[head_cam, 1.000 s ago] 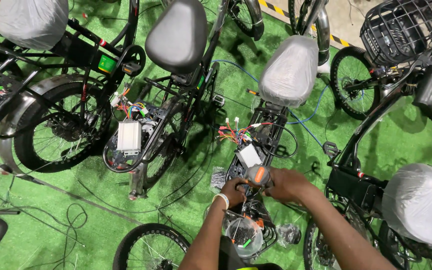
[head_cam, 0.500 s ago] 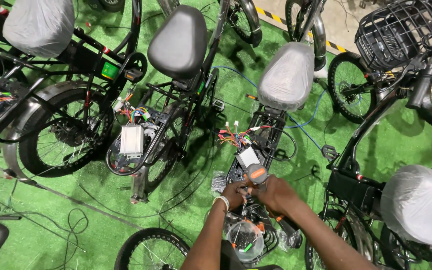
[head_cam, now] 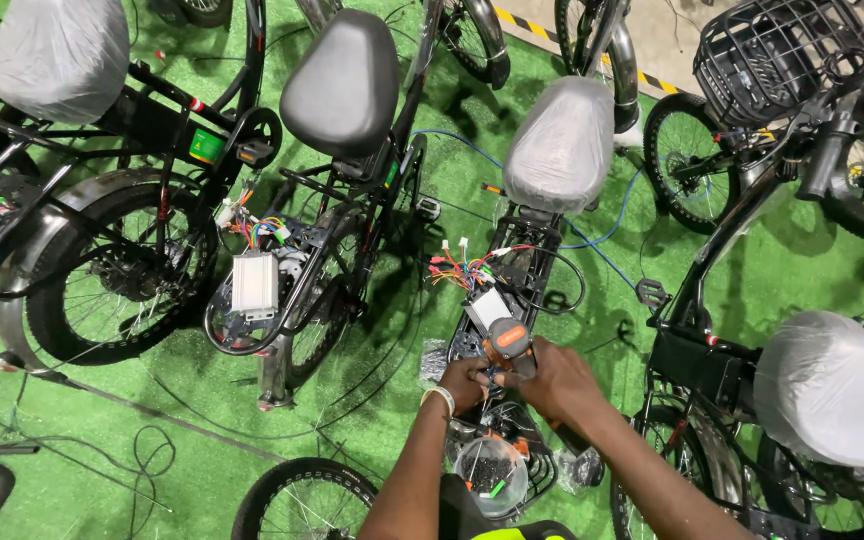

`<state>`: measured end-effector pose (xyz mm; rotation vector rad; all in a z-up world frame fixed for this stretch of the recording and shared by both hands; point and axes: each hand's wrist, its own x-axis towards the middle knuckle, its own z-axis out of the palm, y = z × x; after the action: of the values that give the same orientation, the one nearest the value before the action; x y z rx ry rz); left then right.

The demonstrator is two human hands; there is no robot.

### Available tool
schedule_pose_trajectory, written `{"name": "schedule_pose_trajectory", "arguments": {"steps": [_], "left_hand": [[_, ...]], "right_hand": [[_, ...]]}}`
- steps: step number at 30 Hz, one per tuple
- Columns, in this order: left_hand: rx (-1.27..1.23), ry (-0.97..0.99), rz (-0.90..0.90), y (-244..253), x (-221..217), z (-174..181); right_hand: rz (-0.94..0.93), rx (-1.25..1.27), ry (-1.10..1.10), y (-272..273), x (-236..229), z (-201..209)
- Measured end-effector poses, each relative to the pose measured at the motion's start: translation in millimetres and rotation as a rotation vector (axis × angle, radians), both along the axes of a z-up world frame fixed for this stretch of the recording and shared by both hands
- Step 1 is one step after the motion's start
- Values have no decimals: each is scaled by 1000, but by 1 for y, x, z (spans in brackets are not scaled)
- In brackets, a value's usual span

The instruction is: The person assembles an electric bicycle by attaching a metal bracket to the frame using a screwdriver and a power drill. They handle various screws and wires while working on the bike's central components.

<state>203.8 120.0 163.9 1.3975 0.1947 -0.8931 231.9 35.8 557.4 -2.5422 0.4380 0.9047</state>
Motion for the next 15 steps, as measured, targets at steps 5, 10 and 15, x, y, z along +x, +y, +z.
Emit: {"name": "schedule_pose_trajectory", "arguments": {"steps": [5, 10, 15], "left_hand": [[-32, 29, 46, 4, 2, 22], [-53, 15, 35, 4, -1, 20], [0, -5, -41, 9, 5, 51]], "right_hand": [[57, -39, 178, -9, 1, -23], [30, -42, 171, -9, 0, -28], [159, -114, 168, -17, -4, -40]]}}
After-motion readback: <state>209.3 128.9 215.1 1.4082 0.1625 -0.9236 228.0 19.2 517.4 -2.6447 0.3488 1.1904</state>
